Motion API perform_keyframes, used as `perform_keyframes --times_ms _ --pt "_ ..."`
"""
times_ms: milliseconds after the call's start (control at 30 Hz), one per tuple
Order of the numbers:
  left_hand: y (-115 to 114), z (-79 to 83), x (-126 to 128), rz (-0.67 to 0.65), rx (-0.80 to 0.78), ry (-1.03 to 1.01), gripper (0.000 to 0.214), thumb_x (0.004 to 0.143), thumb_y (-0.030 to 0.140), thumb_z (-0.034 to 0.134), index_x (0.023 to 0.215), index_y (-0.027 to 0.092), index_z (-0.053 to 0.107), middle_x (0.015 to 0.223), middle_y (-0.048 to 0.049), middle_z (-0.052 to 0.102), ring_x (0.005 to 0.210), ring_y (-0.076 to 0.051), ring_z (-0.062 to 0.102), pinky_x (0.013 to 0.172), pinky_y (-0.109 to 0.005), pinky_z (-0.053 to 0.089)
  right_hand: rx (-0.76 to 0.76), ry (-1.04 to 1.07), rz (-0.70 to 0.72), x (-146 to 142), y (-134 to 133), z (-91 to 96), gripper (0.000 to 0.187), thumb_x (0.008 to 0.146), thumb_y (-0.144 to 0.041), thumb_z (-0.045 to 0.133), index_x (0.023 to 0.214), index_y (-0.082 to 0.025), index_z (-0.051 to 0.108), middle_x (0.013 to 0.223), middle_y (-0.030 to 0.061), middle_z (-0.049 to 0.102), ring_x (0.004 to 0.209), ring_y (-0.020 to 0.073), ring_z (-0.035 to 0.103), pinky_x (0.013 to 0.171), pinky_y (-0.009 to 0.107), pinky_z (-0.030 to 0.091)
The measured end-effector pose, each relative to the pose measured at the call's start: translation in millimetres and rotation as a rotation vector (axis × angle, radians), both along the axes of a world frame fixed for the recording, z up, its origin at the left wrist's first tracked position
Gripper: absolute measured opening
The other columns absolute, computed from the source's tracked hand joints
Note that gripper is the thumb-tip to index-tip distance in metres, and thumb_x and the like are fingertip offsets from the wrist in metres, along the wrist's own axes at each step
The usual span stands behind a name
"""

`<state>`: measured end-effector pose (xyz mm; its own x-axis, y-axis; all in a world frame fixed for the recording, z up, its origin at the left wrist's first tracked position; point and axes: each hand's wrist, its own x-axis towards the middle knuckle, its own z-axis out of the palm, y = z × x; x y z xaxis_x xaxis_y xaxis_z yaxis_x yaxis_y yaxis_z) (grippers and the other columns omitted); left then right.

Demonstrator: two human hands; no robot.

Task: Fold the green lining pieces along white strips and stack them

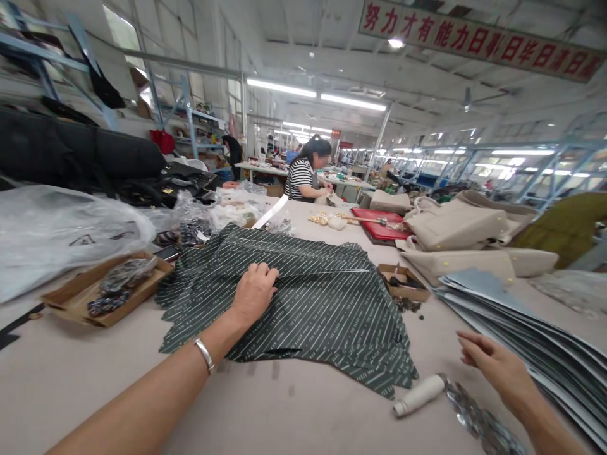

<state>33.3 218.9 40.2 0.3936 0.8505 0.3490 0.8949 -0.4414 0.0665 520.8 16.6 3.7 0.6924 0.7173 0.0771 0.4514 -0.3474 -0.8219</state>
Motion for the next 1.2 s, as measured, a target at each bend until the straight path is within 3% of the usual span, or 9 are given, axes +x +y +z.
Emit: perform_keyframes --times_ms 100,233,333,500,633,800,933,1067,1200 --pt "-10.3 -2.6 -1.7 -0.026 -0.017 -0.032 0.02 0.095 0.031 0.065 0.107 0.016 0.064 0.123 -0.0083 0.061 0.114 -0.024 0.059 0.097 -0.046 0.054 0.223 0.236 -0.077 -26.6 -27.3 2.3 0.05 0.057 -0.051 0.081 0.093 -0.017 0.075 0.074 0.0026 0.07 0.062 0.0181 0.066 0.063 0.031 0.062" --pt "-23.3 1.2 -13.3 -0.076 -0.116 -0.107 0.014 0.099 0.028 0.057 0.1 0.015 0.063 0.106 -0.0061 0.065 0.101 -0.02 0.062 0.092 -0.04 0.053 0.264 0.337 -0.125 -65.4 -65.0 2.6 0.052 0.059 -0.052 0.086 0.096 -0.018 0.074 0.073 0.0037 0.069 0.061 0.019 0.066 0.055 0.028 0.06" --pt "-33.7 17.6 -30.6 -0.116 -0.223 -0.167 0.017 0.099 0.022 0.045 0.101 0.018 0.062 0.101 -0.0052 0.067 0.096 -0.019 0.063 0.09 -0.034 0.048 0.22 0.325 -0.135 -91.0 -89.8 3.3 0.055 0.061 -0.055 0.085 0.101 -0.018 0.075 0.073 0.0051 0.07 0.063 0.0211 0.067 0.055 0.028 0.059" --pt "-55.4 52.1 -66.1 -0.152 -0.463 -0.212 0.029 0.091 0.046 0.05 0.096 0.022 0.066 0.088 -0.0022 0.068 0.084 -0.022 0.061 0.073 -0.029 0.042 0.216 0.226 0.0 -134.9 -112.4 9.4 0.044 0.07 -0.06 0.077 0.088 -0.019 0.075 0.062 0.003 0.063 0.061 0.0193 0.06 0.055 0.027 0.055" --pt "-84.5 61.1 -78.5 -0.28 -0.793 -0.246 0.039 0.085 0.057 0.052 0.077 0.021 0.064 0.067 0.0029 0.055 0.066 -0.015 0.051 0.061 -0.024 0.038 0.264 0.192 0.161 -179.0 -116.1 23.1 0.03 0.077 -0.052 0.075 0.079 -0.022 0.073 0.062 0.0026 0.062 0.062 0.0186 0.059 0.059 0.028 0.053" --pt "-133.2 43.8 -66.6 -0.339 -1.239 -0.436 0.036 0.081 0.054 0.062 0.075 0.019 0.059 0.068 0.0048 0.048 0.066 -0.012 0.043 0.061 -0.023 0.032 0.229 0.36 0.419 -251.3 -109.4 48.7 0.02 0.084 -0.042 0.074 0.085 -0.022 0.072 0.066 0.0018 0.065 0.063 0.0172 0.062 0.06 0.027 0.054" --pt "-154.7 32.4 -58.3 -0.333 -1.439 -0.432 0.037 0.079 0.056 0.062 0.078 0.018 0.059 0.071 0.0038 0.053 0.065 -0.013 0.046 0.06 -0.023 0.035 0.115 0.562 0.566 -304.7 -89.5 48.8 0.02 0.084 -0.04 0.071 0.086 -0.02 0.07 0.069 0.0013 0.067 0.065 0.0163 0.064 0.061 0.027 0.052" --pt "-154.3 32.4 -67.5 -0.298 -1.442 -0.358 0.034 0.082 0.051 0.057 0.089 0.02 0.066 0.083 0.0008 0.065 0.074 -0.017 0.057 0.067 -0.025 0.043 0.002 0.569 0.665 -335.1 -73.3 36.2 0.016 0.086 -0.036 0.067 0.087 -0.02 0.07 0.07 -0.0003 0.065 0.067 0.0148 0.06 0.062 0.026 0.047" --pt "-149.4 30.2 -85.6 -0.225 -1.335 -0.225 0.021 0.077 0.039 0.061 0.076 0.02 0.069 0.075 -0.0001 0.066 0.07 -0.018 0.057 0.063 -0.025 0.039 -0.06 0.499 0.729 -346.7 -64.4 29.3 0.015 0.087 -0.035 0.066 0.085 -0.021 0.071 0.07 -0.0013 0.063 0.066 0.0142 0.055 0.06 0.026 0.041"
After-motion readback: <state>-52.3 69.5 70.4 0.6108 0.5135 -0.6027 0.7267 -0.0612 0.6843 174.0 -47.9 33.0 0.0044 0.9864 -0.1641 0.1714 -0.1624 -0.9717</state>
